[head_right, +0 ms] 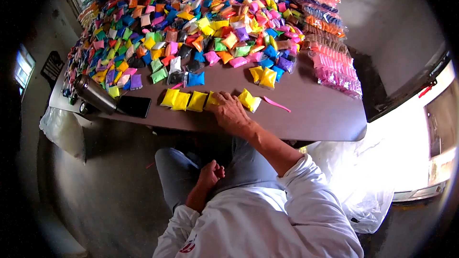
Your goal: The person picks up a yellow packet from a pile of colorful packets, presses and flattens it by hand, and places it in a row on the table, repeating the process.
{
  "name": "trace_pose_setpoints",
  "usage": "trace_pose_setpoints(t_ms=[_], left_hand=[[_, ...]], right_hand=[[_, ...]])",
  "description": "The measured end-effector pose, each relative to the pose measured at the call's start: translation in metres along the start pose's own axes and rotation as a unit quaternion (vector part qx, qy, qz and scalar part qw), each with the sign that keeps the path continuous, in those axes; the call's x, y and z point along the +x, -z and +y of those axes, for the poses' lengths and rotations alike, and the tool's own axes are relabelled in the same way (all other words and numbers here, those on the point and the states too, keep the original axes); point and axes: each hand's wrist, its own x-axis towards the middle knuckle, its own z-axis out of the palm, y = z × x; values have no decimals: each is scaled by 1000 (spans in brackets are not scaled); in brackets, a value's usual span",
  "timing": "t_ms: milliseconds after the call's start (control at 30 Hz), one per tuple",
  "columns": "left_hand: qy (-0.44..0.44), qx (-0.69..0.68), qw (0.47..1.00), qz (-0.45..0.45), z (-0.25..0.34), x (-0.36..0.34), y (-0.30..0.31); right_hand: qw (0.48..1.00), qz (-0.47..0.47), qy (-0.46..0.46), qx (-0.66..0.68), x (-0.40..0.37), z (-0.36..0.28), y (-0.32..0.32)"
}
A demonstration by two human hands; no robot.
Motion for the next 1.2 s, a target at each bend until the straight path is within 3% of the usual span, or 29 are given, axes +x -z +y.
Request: trace_pose_setpoints(t_ms=[67,167,233,367,533,600,633,800,867,900,967,1000,1067,1133,1200], left_hand=[[7,6,1000,11,-1,-1,1],[12,-7,1000,-2,-2,3,6],[8,-22,1000,14,-5,0,7],[-8,-4,1000,3,4,-7,-1],[-2,25,999,26,5,-7,-6],[-3,29,999,22,4,-9,-8],[-6,34,999,19,5,-10,-9],[-11,35,999,18,5,-9,-6],[-23,35,999,5,3,-7,-3],[-27,62,998,-1,4,-6,-3],[-22,88,996,-1,3,-5,-3],[-4,45,999,-24,4,-3,-3],[19,-4,999,-38,4,0,-3],[2,39,996,-78,1,0,-1],[8,71,996,-48,0,-1,-5]], right_hand=[[999,19,26,-4,0,6,-1],[989,102,32,104,-5,12,-3],[973,194,-35,117,-15,15,0],[952,271,-132,57,-34,32,18],[958,177,-223,-32,-42,55,34],[956,118,-212,-165,-44,60,33],[967,80,-206,-128,-45,60,34],[985,100,-127,-66,-46,66,27],[961,40,-231,146,-47,54,35],[961,37,-233,148,-51,45,38],[883,88,-227,401,-70,22,35],[811,114,-191,541,-81,11,22],[772,86,-206,595,-105,-16,5],[767,-39,-272,580,-132,-32,-9],[736,-71,-310,598,-141,-50,-17]])
